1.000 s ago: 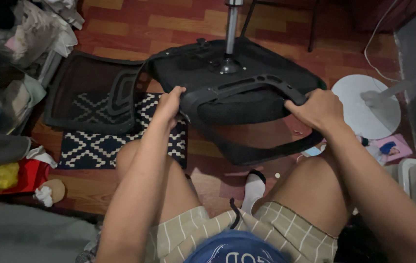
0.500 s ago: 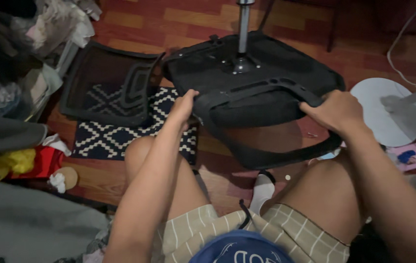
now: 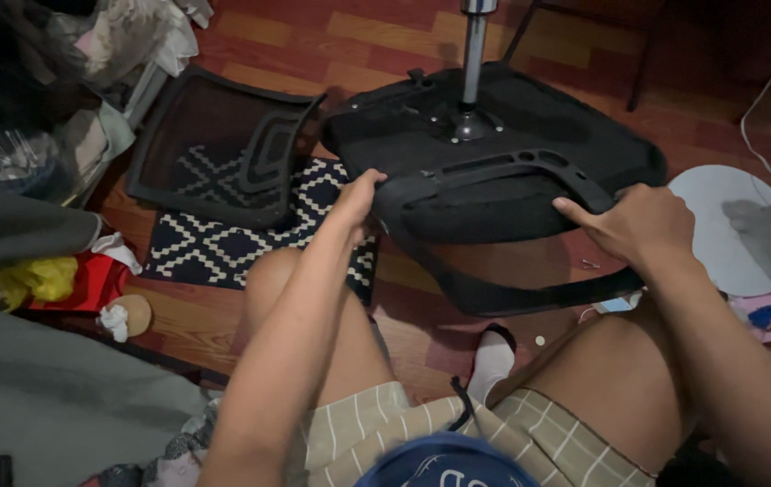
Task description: The person assembles an office chair by attaching the seat base to the gas lift and then securing the backrest frame to the seat. They align the components, insert fasteners, and tighten them by hand.
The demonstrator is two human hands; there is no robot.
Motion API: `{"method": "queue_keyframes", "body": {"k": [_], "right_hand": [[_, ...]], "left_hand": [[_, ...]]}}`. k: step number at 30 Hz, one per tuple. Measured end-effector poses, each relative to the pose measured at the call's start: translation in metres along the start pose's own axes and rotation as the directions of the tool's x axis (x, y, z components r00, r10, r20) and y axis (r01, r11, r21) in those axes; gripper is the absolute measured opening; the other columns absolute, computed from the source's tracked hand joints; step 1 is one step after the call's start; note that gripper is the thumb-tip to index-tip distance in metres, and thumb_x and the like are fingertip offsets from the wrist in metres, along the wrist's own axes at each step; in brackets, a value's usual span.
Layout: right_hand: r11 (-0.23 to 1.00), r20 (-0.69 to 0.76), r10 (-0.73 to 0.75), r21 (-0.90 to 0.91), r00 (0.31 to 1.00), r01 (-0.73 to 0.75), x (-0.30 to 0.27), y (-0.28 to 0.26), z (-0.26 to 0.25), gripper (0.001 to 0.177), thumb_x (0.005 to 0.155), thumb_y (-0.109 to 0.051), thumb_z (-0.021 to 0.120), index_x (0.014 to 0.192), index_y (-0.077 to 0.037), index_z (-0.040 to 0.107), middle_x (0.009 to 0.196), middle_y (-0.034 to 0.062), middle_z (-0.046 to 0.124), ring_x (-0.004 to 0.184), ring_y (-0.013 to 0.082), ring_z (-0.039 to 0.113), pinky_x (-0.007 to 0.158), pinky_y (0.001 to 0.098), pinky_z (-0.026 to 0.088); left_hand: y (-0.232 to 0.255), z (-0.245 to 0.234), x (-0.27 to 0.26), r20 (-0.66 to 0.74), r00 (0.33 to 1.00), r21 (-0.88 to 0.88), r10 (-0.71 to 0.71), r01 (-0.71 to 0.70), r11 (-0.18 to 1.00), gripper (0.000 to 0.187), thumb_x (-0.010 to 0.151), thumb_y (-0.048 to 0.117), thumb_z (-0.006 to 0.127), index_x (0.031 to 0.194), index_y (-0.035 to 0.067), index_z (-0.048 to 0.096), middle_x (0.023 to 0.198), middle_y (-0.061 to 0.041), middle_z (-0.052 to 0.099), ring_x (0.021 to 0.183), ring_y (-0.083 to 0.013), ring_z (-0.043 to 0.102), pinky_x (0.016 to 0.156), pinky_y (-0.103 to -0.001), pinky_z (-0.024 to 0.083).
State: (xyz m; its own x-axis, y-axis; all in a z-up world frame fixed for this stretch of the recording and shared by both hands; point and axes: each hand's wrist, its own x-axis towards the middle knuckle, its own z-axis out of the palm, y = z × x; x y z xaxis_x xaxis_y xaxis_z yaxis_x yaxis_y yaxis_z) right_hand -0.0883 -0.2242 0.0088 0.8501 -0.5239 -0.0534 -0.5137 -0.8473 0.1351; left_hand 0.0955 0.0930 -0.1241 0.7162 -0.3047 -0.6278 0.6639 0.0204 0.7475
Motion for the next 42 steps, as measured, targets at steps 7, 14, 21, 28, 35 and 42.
{"method": "queue_keyframes", "body": {"k": [7,14,21,28,35,42], "right_hand": [[1.000,0.076,-0.009,-0.029,0.997,0.011,0.005,-0.006,-0.002,0.102,0.076,-0.094,0.056,0.082,0.004,0.080,0.086,0.0285,0.076,0.086,0.0447,0.074,0.074,0.0495,0.059],[0.999,0.084,0.003,0.051,0.996,-0.008,0.000,-0.001,-0.001,0.101,0.075,-0.092,0.055,0.081,0.005,0.079,0.086,0.0297,0.075,0.087,0.0465,0.074,0.076,0.0515,0.059],[0.999,0.083,0.033,0.024,0.996,-0.035,-0.003,-0.010,-0.002,0.100,0.081,-0.090,0.052,0.081,0.006,0.079,0.084,0.0292,0.075,0.085,0.0464,0.074,0.075,0.0519,0.059],[0.999,0.114,0.045,0.008,0.992,-0.046,-0.005,-0.014,-0.004,0.101,0.080,-0.091,0.052,0.080,0.005,0.080,0.084,0.0285,0.075,0.086,0.0450,0.074,0.077,0.0502,0.059],[0.999,0.099,0.036,-0.014,0.994,-0.035,-0.004,-0.013,-0.002,0.099,0.078,-0.092,0.055,0.081,0.004,0.080,0.084,0.0276,0.075,0.085,0.0442,0.074,0.074,0.0499,0.059],[1.000,0.080,0.025,-0.012,0.997,-0.024,0.004,-0.009,0.005,0.101,0.078,-0.093,0.056,0.082,0.005,0.080,0.084,0.0287,0.075,0.085,0.0451,0.074,0.074,0.0496,0.059]], "left_hand": [[0.003,-0.001,-0.014,-0.008,0.999,0.035,-0.048,0.048,0.998,0.065,0.087,0.042,0.052,0.136,-0.002,0.054,0.118,-0.020,0.067,0.098,-0.0314,0.066,0.077,-0.046,0.055],[-0.001,0.002,-0.013,-0.001,1.000,0.008,-0.017,0.017,1.000,0.063,0.082,0.040,0.054,0.132,0.002,0.058,0.114,-0.016,0.067,0.094,-0.0277,0.065,0.073,-0.044,0.054],[-0.003,0.000,-0.012,0.003,1.000,0.052,-0.028,0.028,0.998,0.067,0.083,0.042,0.052,0.135,0.001,0.057,0.119,-0.019,0.067,0.098,-0.0303,0.065,0.077,-0.045,0.054],[-0.001,0.003,-0.031,0.065,0.997,-0.001,-0.051,0.051,0.999,0.099,0.075,0.057,0.070,0.149,-0.001,0.040,0.137,-0.021,0.063,0.120,-0.0334,0.066,0.097,-0.048,0.054],[-0.021,0.004,-0.030,0.164,0.979,0.142,-0.121,0.098,0.985,0.116,0.079,0.055,0.081,0.158,-0.005,0.022,0.155,-0.025,0.042,0.141,-0.0377,0.040,0.118,-0.050,0.030],[-0.034,0.015,-0.033,-0.020,0.993,0.033,0.120,-0.120,0.992,0.102,0.063,0.035,0.085,0.145,-0.007,0.041,0.141,-0.023,0.059,0.125,-0.0338,0.065,0.101,-0.040,0.057]]}}
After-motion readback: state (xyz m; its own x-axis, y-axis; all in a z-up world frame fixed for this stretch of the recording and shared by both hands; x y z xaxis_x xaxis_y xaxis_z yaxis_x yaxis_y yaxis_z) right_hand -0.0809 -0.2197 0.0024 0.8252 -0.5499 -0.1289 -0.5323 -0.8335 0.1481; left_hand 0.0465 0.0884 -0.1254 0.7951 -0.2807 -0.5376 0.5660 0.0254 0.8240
